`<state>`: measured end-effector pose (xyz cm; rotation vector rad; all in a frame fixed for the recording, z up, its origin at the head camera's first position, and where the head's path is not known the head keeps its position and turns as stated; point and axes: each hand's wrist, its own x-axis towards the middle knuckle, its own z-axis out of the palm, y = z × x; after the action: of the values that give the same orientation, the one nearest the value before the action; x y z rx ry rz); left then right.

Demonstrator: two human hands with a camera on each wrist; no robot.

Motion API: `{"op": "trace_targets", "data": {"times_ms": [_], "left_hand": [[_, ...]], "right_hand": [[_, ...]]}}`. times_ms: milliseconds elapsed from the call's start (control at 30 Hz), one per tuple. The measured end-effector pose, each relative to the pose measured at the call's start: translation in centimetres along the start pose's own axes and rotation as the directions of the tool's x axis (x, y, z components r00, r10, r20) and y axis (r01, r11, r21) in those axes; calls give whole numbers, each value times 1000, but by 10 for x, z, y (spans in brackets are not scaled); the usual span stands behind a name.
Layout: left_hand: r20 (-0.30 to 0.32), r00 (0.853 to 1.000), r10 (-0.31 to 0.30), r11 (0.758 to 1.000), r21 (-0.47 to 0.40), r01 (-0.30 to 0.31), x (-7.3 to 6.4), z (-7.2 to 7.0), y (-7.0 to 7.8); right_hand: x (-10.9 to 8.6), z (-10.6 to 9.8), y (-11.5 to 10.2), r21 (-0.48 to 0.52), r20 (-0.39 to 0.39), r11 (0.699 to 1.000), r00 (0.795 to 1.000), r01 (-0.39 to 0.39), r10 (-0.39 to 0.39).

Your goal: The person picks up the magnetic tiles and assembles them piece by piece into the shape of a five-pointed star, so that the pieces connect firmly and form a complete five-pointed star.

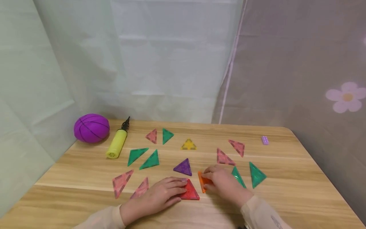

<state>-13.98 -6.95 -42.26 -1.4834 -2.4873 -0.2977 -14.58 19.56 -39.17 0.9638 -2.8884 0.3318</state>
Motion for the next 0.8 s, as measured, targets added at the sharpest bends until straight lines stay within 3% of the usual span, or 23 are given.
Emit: {"op": "trace_targets", "data": {"times_ms": [500,800], "left_hand": [[-15,1000,10,1000,-2,-10,0,1,-1],[-7,1000,9,1000,-10,-9,1,0,-1]], "right_hand": [[-7,10,-15,42,-2,996,997,73,-73],[-5,5,-15,79,35,996,999,28,-31]]}}
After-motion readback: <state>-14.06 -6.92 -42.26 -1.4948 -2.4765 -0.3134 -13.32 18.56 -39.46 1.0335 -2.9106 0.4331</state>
